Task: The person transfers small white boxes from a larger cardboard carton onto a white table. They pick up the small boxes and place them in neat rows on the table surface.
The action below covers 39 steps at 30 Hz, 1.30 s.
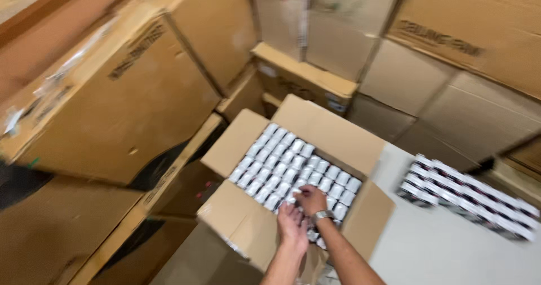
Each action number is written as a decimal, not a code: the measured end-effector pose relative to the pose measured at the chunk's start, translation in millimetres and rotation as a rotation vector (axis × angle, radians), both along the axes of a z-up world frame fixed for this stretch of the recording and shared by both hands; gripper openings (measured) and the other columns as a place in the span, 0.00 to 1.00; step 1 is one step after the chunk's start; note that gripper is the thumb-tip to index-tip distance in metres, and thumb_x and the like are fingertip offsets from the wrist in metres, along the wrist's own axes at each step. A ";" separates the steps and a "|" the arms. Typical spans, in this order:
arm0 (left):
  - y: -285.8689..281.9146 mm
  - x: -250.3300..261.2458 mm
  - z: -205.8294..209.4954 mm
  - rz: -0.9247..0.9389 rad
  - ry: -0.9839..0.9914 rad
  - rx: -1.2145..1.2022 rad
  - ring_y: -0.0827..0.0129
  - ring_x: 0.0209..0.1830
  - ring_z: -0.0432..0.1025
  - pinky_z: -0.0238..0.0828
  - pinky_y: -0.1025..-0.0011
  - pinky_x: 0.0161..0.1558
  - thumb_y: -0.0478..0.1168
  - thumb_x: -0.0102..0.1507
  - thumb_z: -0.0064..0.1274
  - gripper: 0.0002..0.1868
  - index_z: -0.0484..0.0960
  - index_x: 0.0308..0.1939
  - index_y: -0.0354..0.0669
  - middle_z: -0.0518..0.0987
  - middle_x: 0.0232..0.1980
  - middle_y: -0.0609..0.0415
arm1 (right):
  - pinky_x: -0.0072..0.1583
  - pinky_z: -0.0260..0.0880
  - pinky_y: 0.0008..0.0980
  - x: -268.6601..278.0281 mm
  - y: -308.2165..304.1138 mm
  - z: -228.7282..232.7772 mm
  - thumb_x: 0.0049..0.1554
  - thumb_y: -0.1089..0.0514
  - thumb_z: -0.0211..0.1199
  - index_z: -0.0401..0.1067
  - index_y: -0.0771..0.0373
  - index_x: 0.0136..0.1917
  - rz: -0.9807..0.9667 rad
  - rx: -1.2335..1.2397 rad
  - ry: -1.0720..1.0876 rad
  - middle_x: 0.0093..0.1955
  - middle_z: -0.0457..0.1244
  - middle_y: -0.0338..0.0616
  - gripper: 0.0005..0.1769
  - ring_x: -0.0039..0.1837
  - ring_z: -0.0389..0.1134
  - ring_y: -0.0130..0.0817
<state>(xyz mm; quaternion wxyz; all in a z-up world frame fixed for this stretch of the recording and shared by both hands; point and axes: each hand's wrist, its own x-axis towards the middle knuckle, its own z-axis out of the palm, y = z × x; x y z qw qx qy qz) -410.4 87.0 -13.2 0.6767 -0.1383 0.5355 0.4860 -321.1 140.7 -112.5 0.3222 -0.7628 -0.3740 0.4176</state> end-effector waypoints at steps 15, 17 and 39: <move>-36.9 237.5 40.4 -1.121 0.488 0.873 0.56 0.77 0.61 0.62 0.60 0.74 0.30 0.63 0.52 0.32 0.71 0.72 0.50 0.74 0.72 0.47 | 0.71 0.69 0.45 244.4 -153.0 136.6 0.62 0.53 0.61 0.69 0.56 0.71 -0.744 0.190 0.088 0.70 0.65 0.50 0.25 0.74 0.64 0.47; -44.0 266.0 10.7 -1.171 0.497 0.888 0.57 0.79 0.57 0.60 0.59 0.74 0.30 0.64 0.50 0.33 0.70 0.74 0.53 0.70 0.75 0.50 | 0.72 0.69 0.42 267.3 -162.7 142.2 0.61 0.55 0.62 0.67 0.58 0.72 -0.772 0.169 0.085 0.72 0.63 0.53 0.27 0.75 0.61 0.48; -72.5 328.9 -57.7 -1.057 0.628 0.931 0.59 0.60 0.76 0.78 0.69 0.59 0.29 0.63 0.55 0.28 0.74 0.69 0.34 0.71 0.64 0.42 | 0.66 0.74 0.34 333.1 -202.6 70.4 0.53 0.58 0.75 0.74 0.57 0.60 -0.671 0.266 0.064 0.62 0.68 0.45 0.22 0.67 0.69 0.40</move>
